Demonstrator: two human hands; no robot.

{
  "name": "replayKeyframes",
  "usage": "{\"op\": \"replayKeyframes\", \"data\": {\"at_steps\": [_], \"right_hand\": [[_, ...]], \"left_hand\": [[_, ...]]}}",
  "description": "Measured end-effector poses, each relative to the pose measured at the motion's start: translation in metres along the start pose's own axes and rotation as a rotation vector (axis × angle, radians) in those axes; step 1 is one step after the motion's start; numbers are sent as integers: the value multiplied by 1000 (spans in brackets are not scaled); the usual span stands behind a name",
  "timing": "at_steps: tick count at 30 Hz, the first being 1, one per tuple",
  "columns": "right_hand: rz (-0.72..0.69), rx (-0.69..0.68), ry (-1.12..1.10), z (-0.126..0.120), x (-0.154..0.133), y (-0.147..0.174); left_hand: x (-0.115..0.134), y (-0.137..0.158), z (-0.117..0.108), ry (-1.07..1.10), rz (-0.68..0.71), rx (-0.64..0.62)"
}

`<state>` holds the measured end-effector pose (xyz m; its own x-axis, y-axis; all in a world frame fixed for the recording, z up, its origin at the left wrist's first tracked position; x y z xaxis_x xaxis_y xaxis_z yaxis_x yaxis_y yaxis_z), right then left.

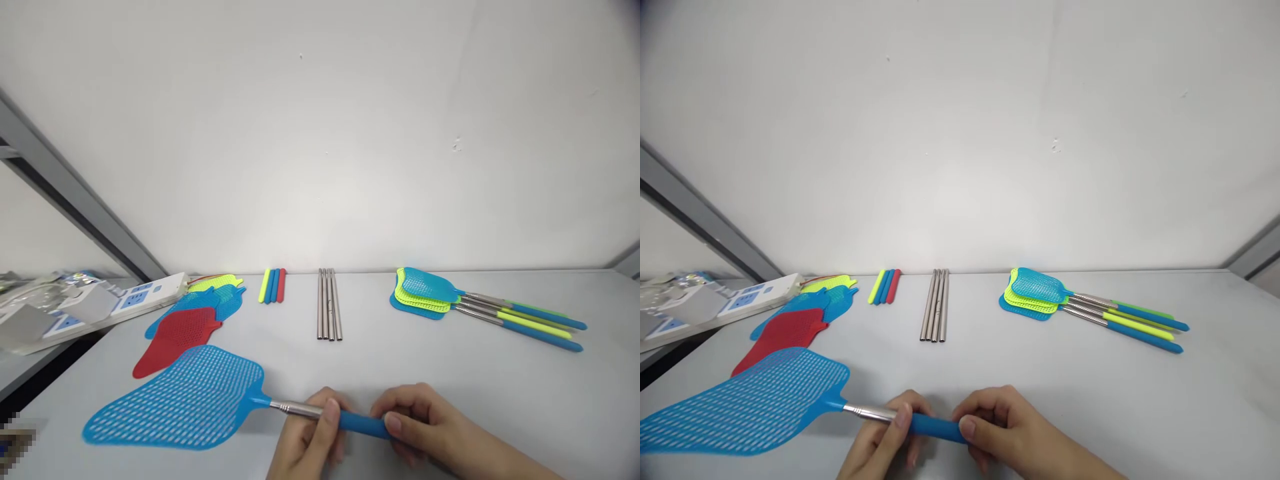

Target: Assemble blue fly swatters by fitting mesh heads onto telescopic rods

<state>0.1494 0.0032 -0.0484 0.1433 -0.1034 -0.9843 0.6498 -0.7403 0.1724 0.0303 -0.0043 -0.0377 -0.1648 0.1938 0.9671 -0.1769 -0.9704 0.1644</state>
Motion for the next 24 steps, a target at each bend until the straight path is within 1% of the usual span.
{"op": "replayKeyframes", "data": {"at_steps": [4, 7, 9, 11, 14, 17, 20, 24], "right_hand": [[38, 81, -176, -10, 2, -1], [55, 128, -321, -16, 2, -1], [41, 144, -386, -19, 0, -2], [21, 147, -417, -20, -1, -2], [11, 165, -438, -21, 0, -2], [-4, 235, -460, -26, 0, 0], [-13, 307, -488, -30, 0, 2], [-4, 327, -532, -32, 0, 3]], "left_hand": [[8, -5, -13, 22, 48, 86], [9, -7, -17, -31, 33, 93], [10, -7, -17, -78, 17, 75], [9, -8, -15, -85, -1, 45], [9, -9, -11, -19, -7, 18], [8, -11, -11, 67, 2, 40], [3, -13, -11, 88, -24, 37], [-4, -17, -10, 125, -70, -6]]}}
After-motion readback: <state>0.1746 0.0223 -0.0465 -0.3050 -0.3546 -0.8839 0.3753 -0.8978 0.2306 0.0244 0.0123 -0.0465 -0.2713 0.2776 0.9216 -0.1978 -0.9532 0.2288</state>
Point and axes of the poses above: each hand's wrist, its own y-axis away from the middle knuckle, its own z-axis out of the palm, x = y × z, the point moved 8 cm from there along -y, towards the middle knuckle, and after that the axes turned 13 degrees about y, right-handed, at the moved point
